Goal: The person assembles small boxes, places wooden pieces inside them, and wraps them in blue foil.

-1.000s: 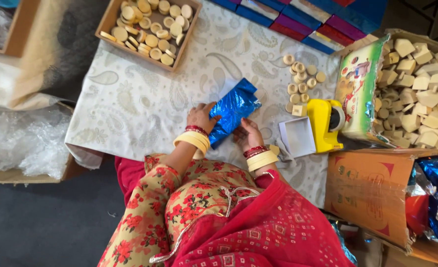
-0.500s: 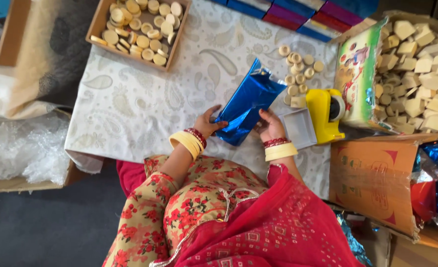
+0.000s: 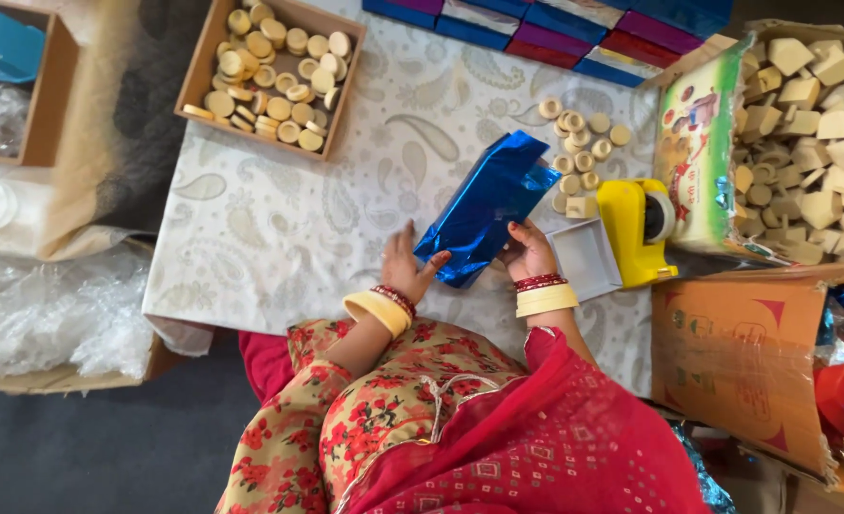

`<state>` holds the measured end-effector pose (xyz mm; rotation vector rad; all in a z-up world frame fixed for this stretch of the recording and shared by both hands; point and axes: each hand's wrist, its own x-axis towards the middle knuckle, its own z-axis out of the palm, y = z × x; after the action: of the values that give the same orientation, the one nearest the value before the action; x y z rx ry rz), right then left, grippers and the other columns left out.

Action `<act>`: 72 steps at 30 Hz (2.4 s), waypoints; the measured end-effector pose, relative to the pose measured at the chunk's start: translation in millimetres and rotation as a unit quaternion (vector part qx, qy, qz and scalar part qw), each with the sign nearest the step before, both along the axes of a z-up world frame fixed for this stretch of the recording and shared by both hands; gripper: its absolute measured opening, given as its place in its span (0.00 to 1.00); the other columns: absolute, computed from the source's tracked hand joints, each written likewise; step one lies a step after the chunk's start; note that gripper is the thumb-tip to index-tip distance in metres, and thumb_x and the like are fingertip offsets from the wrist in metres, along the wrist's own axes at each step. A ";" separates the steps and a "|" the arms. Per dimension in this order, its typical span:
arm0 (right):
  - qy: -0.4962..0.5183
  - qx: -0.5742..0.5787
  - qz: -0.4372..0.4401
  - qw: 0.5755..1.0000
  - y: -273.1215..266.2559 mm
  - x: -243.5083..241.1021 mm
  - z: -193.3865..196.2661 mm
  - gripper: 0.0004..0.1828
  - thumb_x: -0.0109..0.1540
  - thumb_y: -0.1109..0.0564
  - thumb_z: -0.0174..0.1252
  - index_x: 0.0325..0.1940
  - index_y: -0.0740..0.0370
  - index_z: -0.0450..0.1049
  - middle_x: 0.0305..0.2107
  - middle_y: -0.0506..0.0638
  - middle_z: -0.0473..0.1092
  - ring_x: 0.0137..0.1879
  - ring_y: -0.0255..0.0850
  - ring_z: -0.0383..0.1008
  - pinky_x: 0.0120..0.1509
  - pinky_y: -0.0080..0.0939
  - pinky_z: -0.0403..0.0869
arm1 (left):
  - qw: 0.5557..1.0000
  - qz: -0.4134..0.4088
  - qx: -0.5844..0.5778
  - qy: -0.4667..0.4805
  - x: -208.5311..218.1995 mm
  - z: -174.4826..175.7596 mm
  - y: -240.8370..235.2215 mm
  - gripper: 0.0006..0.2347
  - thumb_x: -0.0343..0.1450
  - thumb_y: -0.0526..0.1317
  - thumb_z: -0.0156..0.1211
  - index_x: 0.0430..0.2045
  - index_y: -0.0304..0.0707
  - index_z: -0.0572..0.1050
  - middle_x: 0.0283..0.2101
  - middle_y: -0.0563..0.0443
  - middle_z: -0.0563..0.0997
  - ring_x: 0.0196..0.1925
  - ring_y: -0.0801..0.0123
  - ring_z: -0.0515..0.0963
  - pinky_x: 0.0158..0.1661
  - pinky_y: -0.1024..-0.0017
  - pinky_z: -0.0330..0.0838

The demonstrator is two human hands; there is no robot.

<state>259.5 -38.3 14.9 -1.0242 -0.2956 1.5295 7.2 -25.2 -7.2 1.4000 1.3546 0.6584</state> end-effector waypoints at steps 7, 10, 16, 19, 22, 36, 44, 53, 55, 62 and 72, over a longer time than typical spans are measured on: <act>0.008 0.043 -0.004 0.999 6.2 4.2 1.6 0.24 0.62 0.57 0.67 0.62 0.60 0.72 0.49 0.49 0.74 0.52 0.43 0.73 0.56 0.52 0.74 | 0.924 -0.057 0.338 0.172 13.7 21.6 15.3 0.33 0.72 0.54 0.56 0.67 0.29 0.58 0.56 0.30 0.78 0.53 0.44 0.78 0.50 0.52 0.70; -0.023 0.034 -0.005 0.999 7.8 5.5 -2.1 0.25 0.60 0.59 0.66 0.60 0.60 0.72 0.49 0.48 0.75 0.54 0.42 0.75 0.57 0.51 0.75 | 0.965 -0.116 0.122 0.200 26.1 -24.7 10.6 0.26 0.77 0.51 0.49 0.69 0.36 0.65 0.38 0.33 0.83 0.37 0.39 0.82 0.41 0.52 0.74; -0.061 0.090 0.027 0.994 2.7 8.3 -31.3 0.29 0.57 0.68 0.66 0.62 0.66 0.72 0.51 0.51 0.75 0.56 0.43 0.75 0.61 0.44 0.74 | 0.992 -0.096 -0.046 0.069 29.4 -35.2 -1.1 0.20 0.77 0.52 0.53 0.31 0.30 0.82 0.25 0.38 0.86 0.29 0.52 0.85 0.37 0.58 0.77; -0.164 0.052 0.035 0.984 -5.9 12.9 -64.3 0.35 0.51 0.72 0.64 0.63 0.66 0.71 0.49 0.51 0.75 0.55 0.42 0.75 0.58 0.40 0.76 | 0.904 -0.088 -0.411 -0.080 31.9 -32.7 -0.1 0.17 0.73 0.52 0.57 0.37 0.33 0.80 0.28 0.46 0.86 0.25 0.58 0.83 0.30 0.56 0.75; -0.207 -0.021 0.063 0.976 -7.2 1.2 -38.5 0.38 0.47 0.74 0.62 0.63 0.64 0.70 0.49 0.50 0.75 0.51 0.43 0.75 0.55 0.42 0.76 | 0.911 -0.211 -0.354 0.008 15.4 -20.8 -4.8 0.18 0.72 0.54 0.58 0.32 0.36 0.81 0.26 0.49 0.86 0.25 0.64 0.84 0.31 0.62 0.75; -0.337 0.205 0.116 0.912 -6.9 -27.1 36.8 0.38 0.58 0.56 0.65 0.71 0.63 0.63 0.64 0.55 0.66 0.71 0.43 0.65 0.75 0.43 0.64 | 0.941 -0.088 0.324 -0.048 -12.9 85.4 54.2 0.33 0.59 0.36 0.69 0.61 0.32 0.65 0.61 0.31 0.74 0.65 0.38 0.68 0.63 0.52 0.57; -0.291 0.102 0.046 0.950 -3.4 -44.7 32.5 0.26 0.65 0.55 0.60 0.65 0.68 0.69 0.50 0.54 0.73 0.58 0.39 0.73 0.65 0.38 0.70 | 0.988 -0.069 0.061 -0.125 22.3 55.9 53.6 0.23 0.65 0.32 0.68 0.57 0.39 0.74 0.47 0.48 0.85 0.54 0.60 0.81 0.58 0.64 0.73; -0.252 0.150 -0.002 0.956 -4.5 -45.8 41.8 0.25 0.66 0.51 0.57 0.63 0.70 0.70 0.51 0.54 0.73 0.60 0.40 0.72 0.68 0.39 0.69 | 0.988 -0.025 0.075 -0.131 26.2 53.2 54.0 0.14 0.64 0.30 0.66 0.44 0.41 0.82 0.45 0.46 0.83 0.51 0.60 0.81 0.53 0.66 0.74; -0.108 0.185 -0.052 0.975 -5.6 -33.7 37.3 0.29 0.66 0.45 0.56 0.64 0.69 0.69 0.53 0.57 0.73 0.62 0.45 0.71 0.70 0.44 0.67 | 0.988 -0.023 0.064 -0.142 25.9 51.8 54.6 0.13 0.64 0.32 0.66 0.41 0.43 0.84 0.44 0.46 0.83 0.50 0.60 0.81 0.54 0.66 0.74; -0.117 0.129 -0.006 0.985 -3.9 -8.0 34.8 0.29 0.62 0.52 0.59 0.65 0.66 0.67 0.54 0.56 0.71 0.61 0.45 0.70 0.69 0.50 0.69 | 0.982 -0.011 0.009 -0.187 28.2 54.2 56.5 0.13 0.64 0.32 0.67 0.41 0.41 0.81 0.42 0.50 0.85 0.47 0.68 0.85 0.51 0.70 0.77; -0.272 0.077 0.091 0.955 10.7 -35.8 52.2 0.24 0.61 0.69 0.61 0.62 0.65 0.71 0.53 0.49 0.72 0.58 0.34 0.72 0.63 0.36 0.73 | 0.995 -0.022 0.052 -0.086 26.4 68.0 55.2 0.11 0.64 0.36 0.67 0.40 0.45 0.82 0.43 0.52 0.85 0.48 0.66 0.84 0.52 0.67 0.72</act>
<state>223.7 -27.6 67.1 -1.3084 -0.9019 1.3330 33.7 29.9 60.9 1.4158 1.1653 0.8110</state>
